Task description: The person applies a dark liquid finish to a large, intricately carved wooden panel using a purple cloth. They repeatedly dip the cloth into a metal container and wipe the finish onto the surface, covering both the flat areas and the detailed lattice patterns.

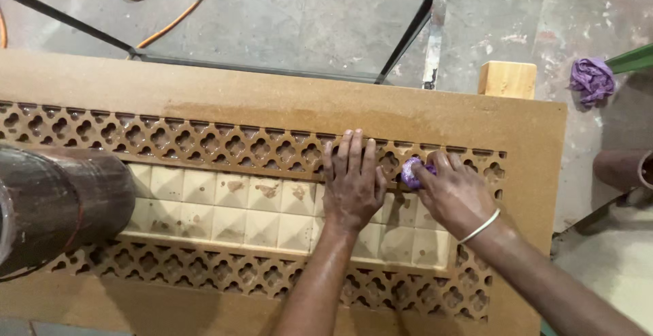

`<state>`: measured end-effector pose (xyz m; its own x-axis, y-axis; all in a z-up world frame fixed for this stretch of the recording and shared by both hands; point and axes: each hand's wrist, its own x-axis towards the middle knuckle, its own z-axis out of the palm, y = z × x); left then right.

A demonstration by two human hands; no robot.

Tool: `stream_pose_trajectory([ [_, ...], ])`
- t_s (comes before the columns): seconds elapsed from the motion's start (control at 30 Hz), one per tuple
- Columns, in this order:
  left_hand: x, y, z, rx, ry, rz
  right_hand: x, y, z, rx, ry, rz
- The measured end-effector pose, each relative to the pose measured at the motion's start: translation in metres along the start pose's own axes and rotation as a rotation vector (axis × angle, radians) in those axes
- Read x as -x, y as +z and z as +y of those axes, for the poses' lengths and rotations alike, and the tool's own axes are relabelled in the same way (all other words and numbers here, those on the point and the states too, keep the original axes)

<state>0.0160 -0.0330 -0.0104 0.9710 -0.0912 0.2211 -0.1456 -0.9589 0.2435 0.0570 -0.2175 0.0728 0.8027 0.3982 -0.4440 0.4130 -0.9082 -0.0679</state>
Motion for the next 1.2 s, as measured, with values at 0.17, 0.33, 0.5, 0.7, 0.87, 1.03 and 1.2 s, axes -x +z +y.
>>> stream_pose_trajectory([
  [0.17, -0.005, 0.000, 0.002, -0.033, -0.021, -0.082, 0.005, -0.015, 0.030, 0.055, 0.006, -0.074],
  [0.33, -0.009, 0.000, 0.001, -0.032, -0.031, -0.111, -0.005, 0.005, 0.017, 0.059, -0.051, 0.077],
  [0.5, -0.006, 0.001, 0.002, -0.034, -0.046, -0.123, -0.008, 0.007, 0.022, 0.232, -0.185, -0.007],
  [0.7, -0.007, 0.004, 0.001, 0.010, -0.050, -0.095, -0.009, -0.019, 0.036, -0.062, 0.000, -0.129],
  [0.87, -0.008, 0.002, 0.002, -0.014, -0.064, -0.094, -0.029, -0.002, 0.013, -0.067, -0.062, 0.116],
  [1.03, -0.009, 0.006, -0.001, -0.006, -0.050, -0.141, -0.032, 0.009, 0.016, 0.013, -0.106, 0.060],
  [1.2, -0.011, 0.004, 0.000, -0.024, -0.055, -0.151, -0.037, 0.003, 0.016, 0.036, -0.170, 0.064],
])
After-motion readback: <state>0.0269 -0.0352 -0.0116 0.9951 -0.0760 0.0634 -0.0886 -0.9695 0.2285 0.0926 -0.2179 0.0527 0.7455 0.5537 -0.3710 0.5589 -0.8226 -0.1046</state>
